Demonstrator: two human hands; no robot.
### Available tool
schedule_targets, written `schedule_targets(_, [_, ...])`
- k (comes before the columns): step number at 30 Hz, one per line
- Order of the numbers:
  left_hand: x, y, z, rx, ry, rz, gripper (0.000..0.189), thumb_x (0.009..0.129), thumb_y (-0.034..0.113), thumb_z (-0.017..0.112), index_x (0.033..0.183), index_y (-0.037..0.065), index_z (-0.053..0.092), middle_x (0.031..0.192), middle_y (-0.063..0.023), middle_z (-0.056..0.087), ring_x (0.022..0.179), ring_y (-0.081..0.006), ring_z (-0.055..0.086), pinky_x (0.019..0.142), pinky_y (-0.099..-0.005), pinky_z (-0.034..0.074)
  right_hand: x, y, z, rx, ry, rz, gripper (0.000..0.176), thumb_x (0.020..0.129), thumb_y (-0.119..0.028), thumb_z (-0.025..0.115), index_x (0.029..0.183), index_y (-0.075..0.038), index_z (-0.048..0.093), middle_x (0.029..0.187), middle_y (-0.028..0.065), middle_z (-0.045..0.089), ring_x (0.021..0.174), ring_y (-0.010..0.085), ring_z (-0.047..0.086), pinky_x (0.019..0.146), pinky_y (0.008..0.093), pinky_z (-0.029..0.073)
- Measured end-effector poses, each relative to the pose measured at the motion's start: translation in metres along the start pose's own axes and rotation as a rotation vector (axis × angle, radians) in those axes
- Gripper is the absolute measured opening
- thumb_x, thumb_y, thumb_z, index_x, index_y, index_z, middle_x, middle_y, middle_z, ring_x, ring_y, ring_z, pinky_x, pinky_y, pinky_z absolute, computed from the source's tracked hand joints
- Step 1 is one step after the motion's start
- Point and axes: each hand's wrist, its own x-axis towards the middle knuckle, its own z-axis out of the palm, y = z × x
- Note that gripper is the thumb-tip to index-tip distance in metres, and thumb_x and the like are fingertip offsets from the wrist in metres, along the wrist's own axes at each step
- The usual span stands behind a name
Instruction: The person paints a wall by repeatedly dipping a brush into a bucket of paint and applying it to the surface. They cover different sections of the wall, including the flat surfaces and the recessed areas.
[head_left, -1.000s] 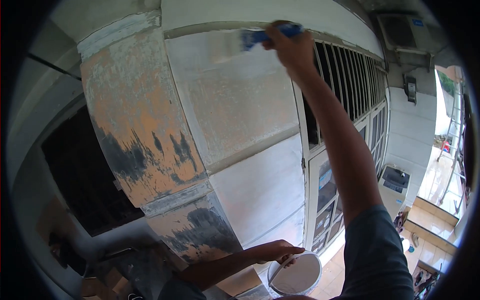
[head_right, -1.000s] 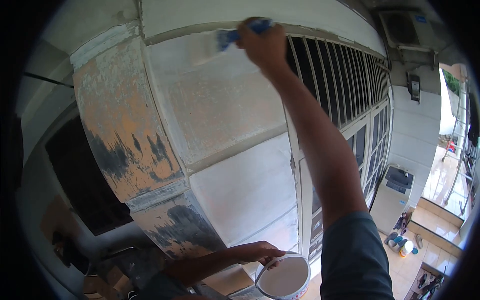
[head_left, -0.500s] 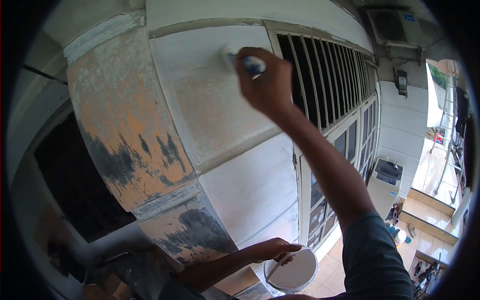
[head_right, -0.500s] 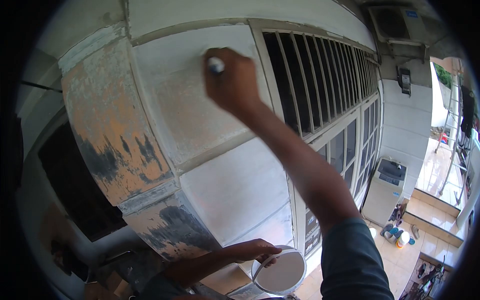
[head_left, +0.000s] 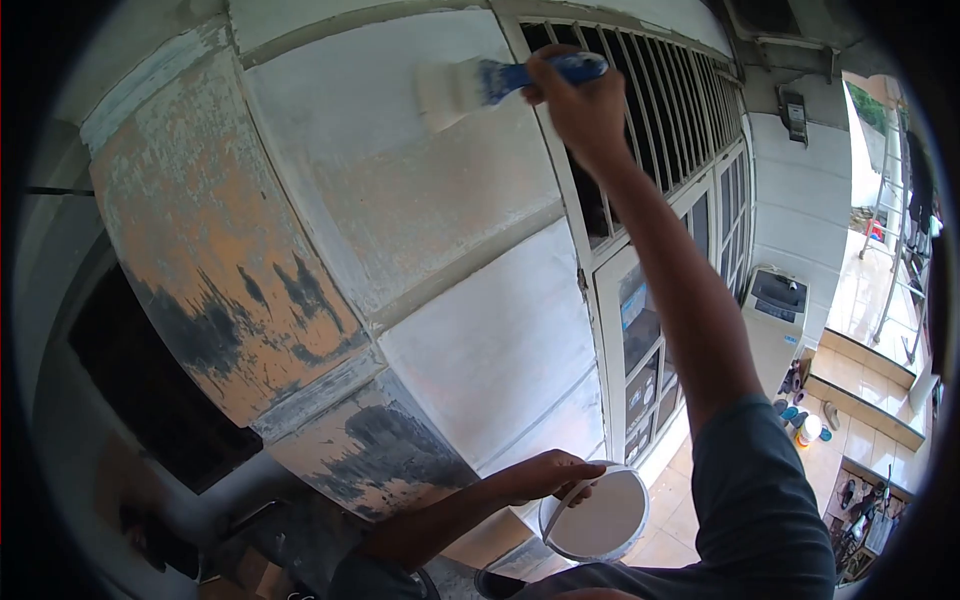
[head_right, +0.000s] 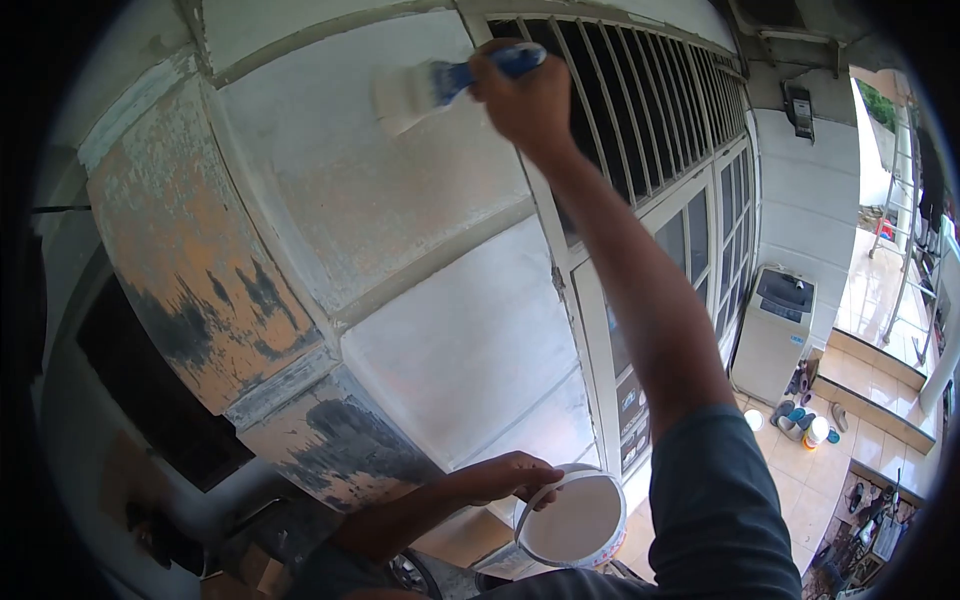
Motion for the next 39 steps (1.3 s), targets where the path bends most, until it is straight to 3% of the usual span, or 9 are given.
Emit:
schedule_targets(3, [0.004, -0.002, -0.004, -0.007, 0.025, -0.016, 0.046, 0.091, 0.045, 0.052, 0.089, 0.000, 0.062, 0.076, -0.0055, 0.061, 0.070, -0.0133, 0.060, 0.073, -0.0281, 0.048, 0.024, 0.033, -0.034, -0.378, 0.058, -0.211, 0.016, 0.078, -0.017, 0.064, 0.085, -0.003, 0.068, 0.057, 0.0051, 0.063, 0.058, 0.0097, 0.064, 0.057, 0.0240, 0.050])
schedule_targets(11, [-0.003, 0.008, 0.005, -0.224, 0.137, 0.019, 0.043, 0.093, 0.042, 0.051, 0.089, 0.000, 0.063, 0.074, -0.0058, 0.061, 0.067, -0.0130, 0.060, 0.070, -0.0280, 0.050, -0.042, -0.059, -0.123, -0.115, 0.071, -0.014, 0.020, 0.085, -0.013, 0.066, 0.100, 0.000, 0.065, 0.082, 0.0084, 0.067, 0.071, 0.0154, 0.067, 0.068, 0.0238, 0.054])
schedule_targets(17, [-0.005, 0.022, 0.004, -0.280, 0.283, -0.034, 0.068, 0.092, 0.061, 0.029, 0.088, 0.001, 0.061, 0.073, -0.0053, 0.060, 0.065, -0.0142, 0.059, 0.073, -0.0275, 0.047, -0.149, -0.122, -0.214, -0.133, -0.006, 0.675, 0.017, 0.083, -0.006, 0.062, 0.097, 0.003, 0.061, 0.075, 0.0107, 0.062, 0.054, 0.0163, 0.057, 0.049, 0.0245, 0.043])
schedule_targets(23, [0.002, 0.009, -0.004, -0.237, 0.277, 0.023, 0.073, 0.090, 0.062, 0.031, 0.096, -0.004, 0.061, 0.080, -0.0103, 0.065, 0.073, -0.0182, 0.063, 0.077, -0.0315, 0.049, -0.233, -0.137, -0.232, -0.336, -0.128, 1.058, 0.014, 0.082, -0.004, 0.061, 0.093, 0.004, 0.060, 0.073, 0.0112, 0.062, 0.054, 0.0170, 0.058, 0.049, 0.0263, 0.044])
schedule_targets(27, [0.001, 0.008, 0.000, -0.232, 0.307, 0.041, 0.076, 0.087, 0.065, 0.036, 0.100, -0.006, 0.060, 0.081, -0.0122, 0.064, 0.075, -0.0186, 0.063, 0.078, -0.0302, 0.049, -0.277, -0.137, -0.208, -0.264, -0.544, 1.233, 0.008, 0.081, -0.004, 0.063, 0.087, 0.001, 0.063, 0.070, 0.0096, 0.062, 0.061, 0.0157, 0.060, 0.058, 0.0292, 0.048])
schedule_targets(29, [0.000, 0.005, 0.000, -0.217, 0.306, 0.059, 0.077, 0.086, 0.066, 0.037, 0.101, -0.006, 0.060, 0.082, -0.0126, 0.064, 0.075, -0.0186, 0.062, 0.078, -0.0298, 0.049, -0.321, -0.122, -0.187, -0.324, -0.760, 0.884, 0.008, 0.076, -0.002, 0.065, 0.084, -0.002, 0.066, 0.070, 0.0101, 0.064, 0.064, 0.0212, 0.063, 0.062, 0.0327, 0.050])
schedule_targets(33, [0.001, 0.003, -0.005, -0.228, 0.178, 0.049, 0.083, 0.085, 0.068, 0.036, 0.105, -0.009, 0.057, 0.084, -0.0144, 0.062, 0.076, -0.0185, 0.061, 0.078, -0.0283, 0.048, -0.365, -0.080, -0.167, -0.557, -1.759, 0.937, 0.015, 0.069, -0.001, 0.064, 0.082, -0.005, 0.069, 0.080, 0.0145, 0.066, 0.081, 0.0294, 0.064, 0.070, 0.0379, 0.051])
schedule_targets(35, [0.007, 0.001, -0.028, -0.334, -0.030, -0.018, 0.091, 0.085, 0.071, 0.032, 0.110, -0.015, 0.051, 0.089, -0.0175, 0.060, 0.078, -0.0192, 0.059, 0.075, -0.0270, 0.048, -0.383, -0.067, -0.164, -0.667, -1.850, 0.891, 0.014, 0.070, -0.003, 0.063, 0.082, -0.005, 0.069, 0.081, 0.0140, 0.066, 0.084, 0.0278, 0.064, 0.071, 0.0382, 0.051])
schedule_targets(39, [-0.002, 0.028, -0.009, -0.244, 0.189, -0.107, 0.082, 0.089, 0.067, 0.031, 0.106, -0.011, 0.053, 0.084, -0.0140, 0.059, 0.079, -0.0169, 0.059, 0.073, -0.0269, 0.047, -0.367, -0.063, -0.146, -0.660, -2.059, 0.954, 0.019, 0.076, -0.016, 0.063, 0.091, -0.005, 0.062, 0.086, 0.0141, 0.064, 0.087, 0.0292, 0.063, 0.076, 0.0379, 0.050])
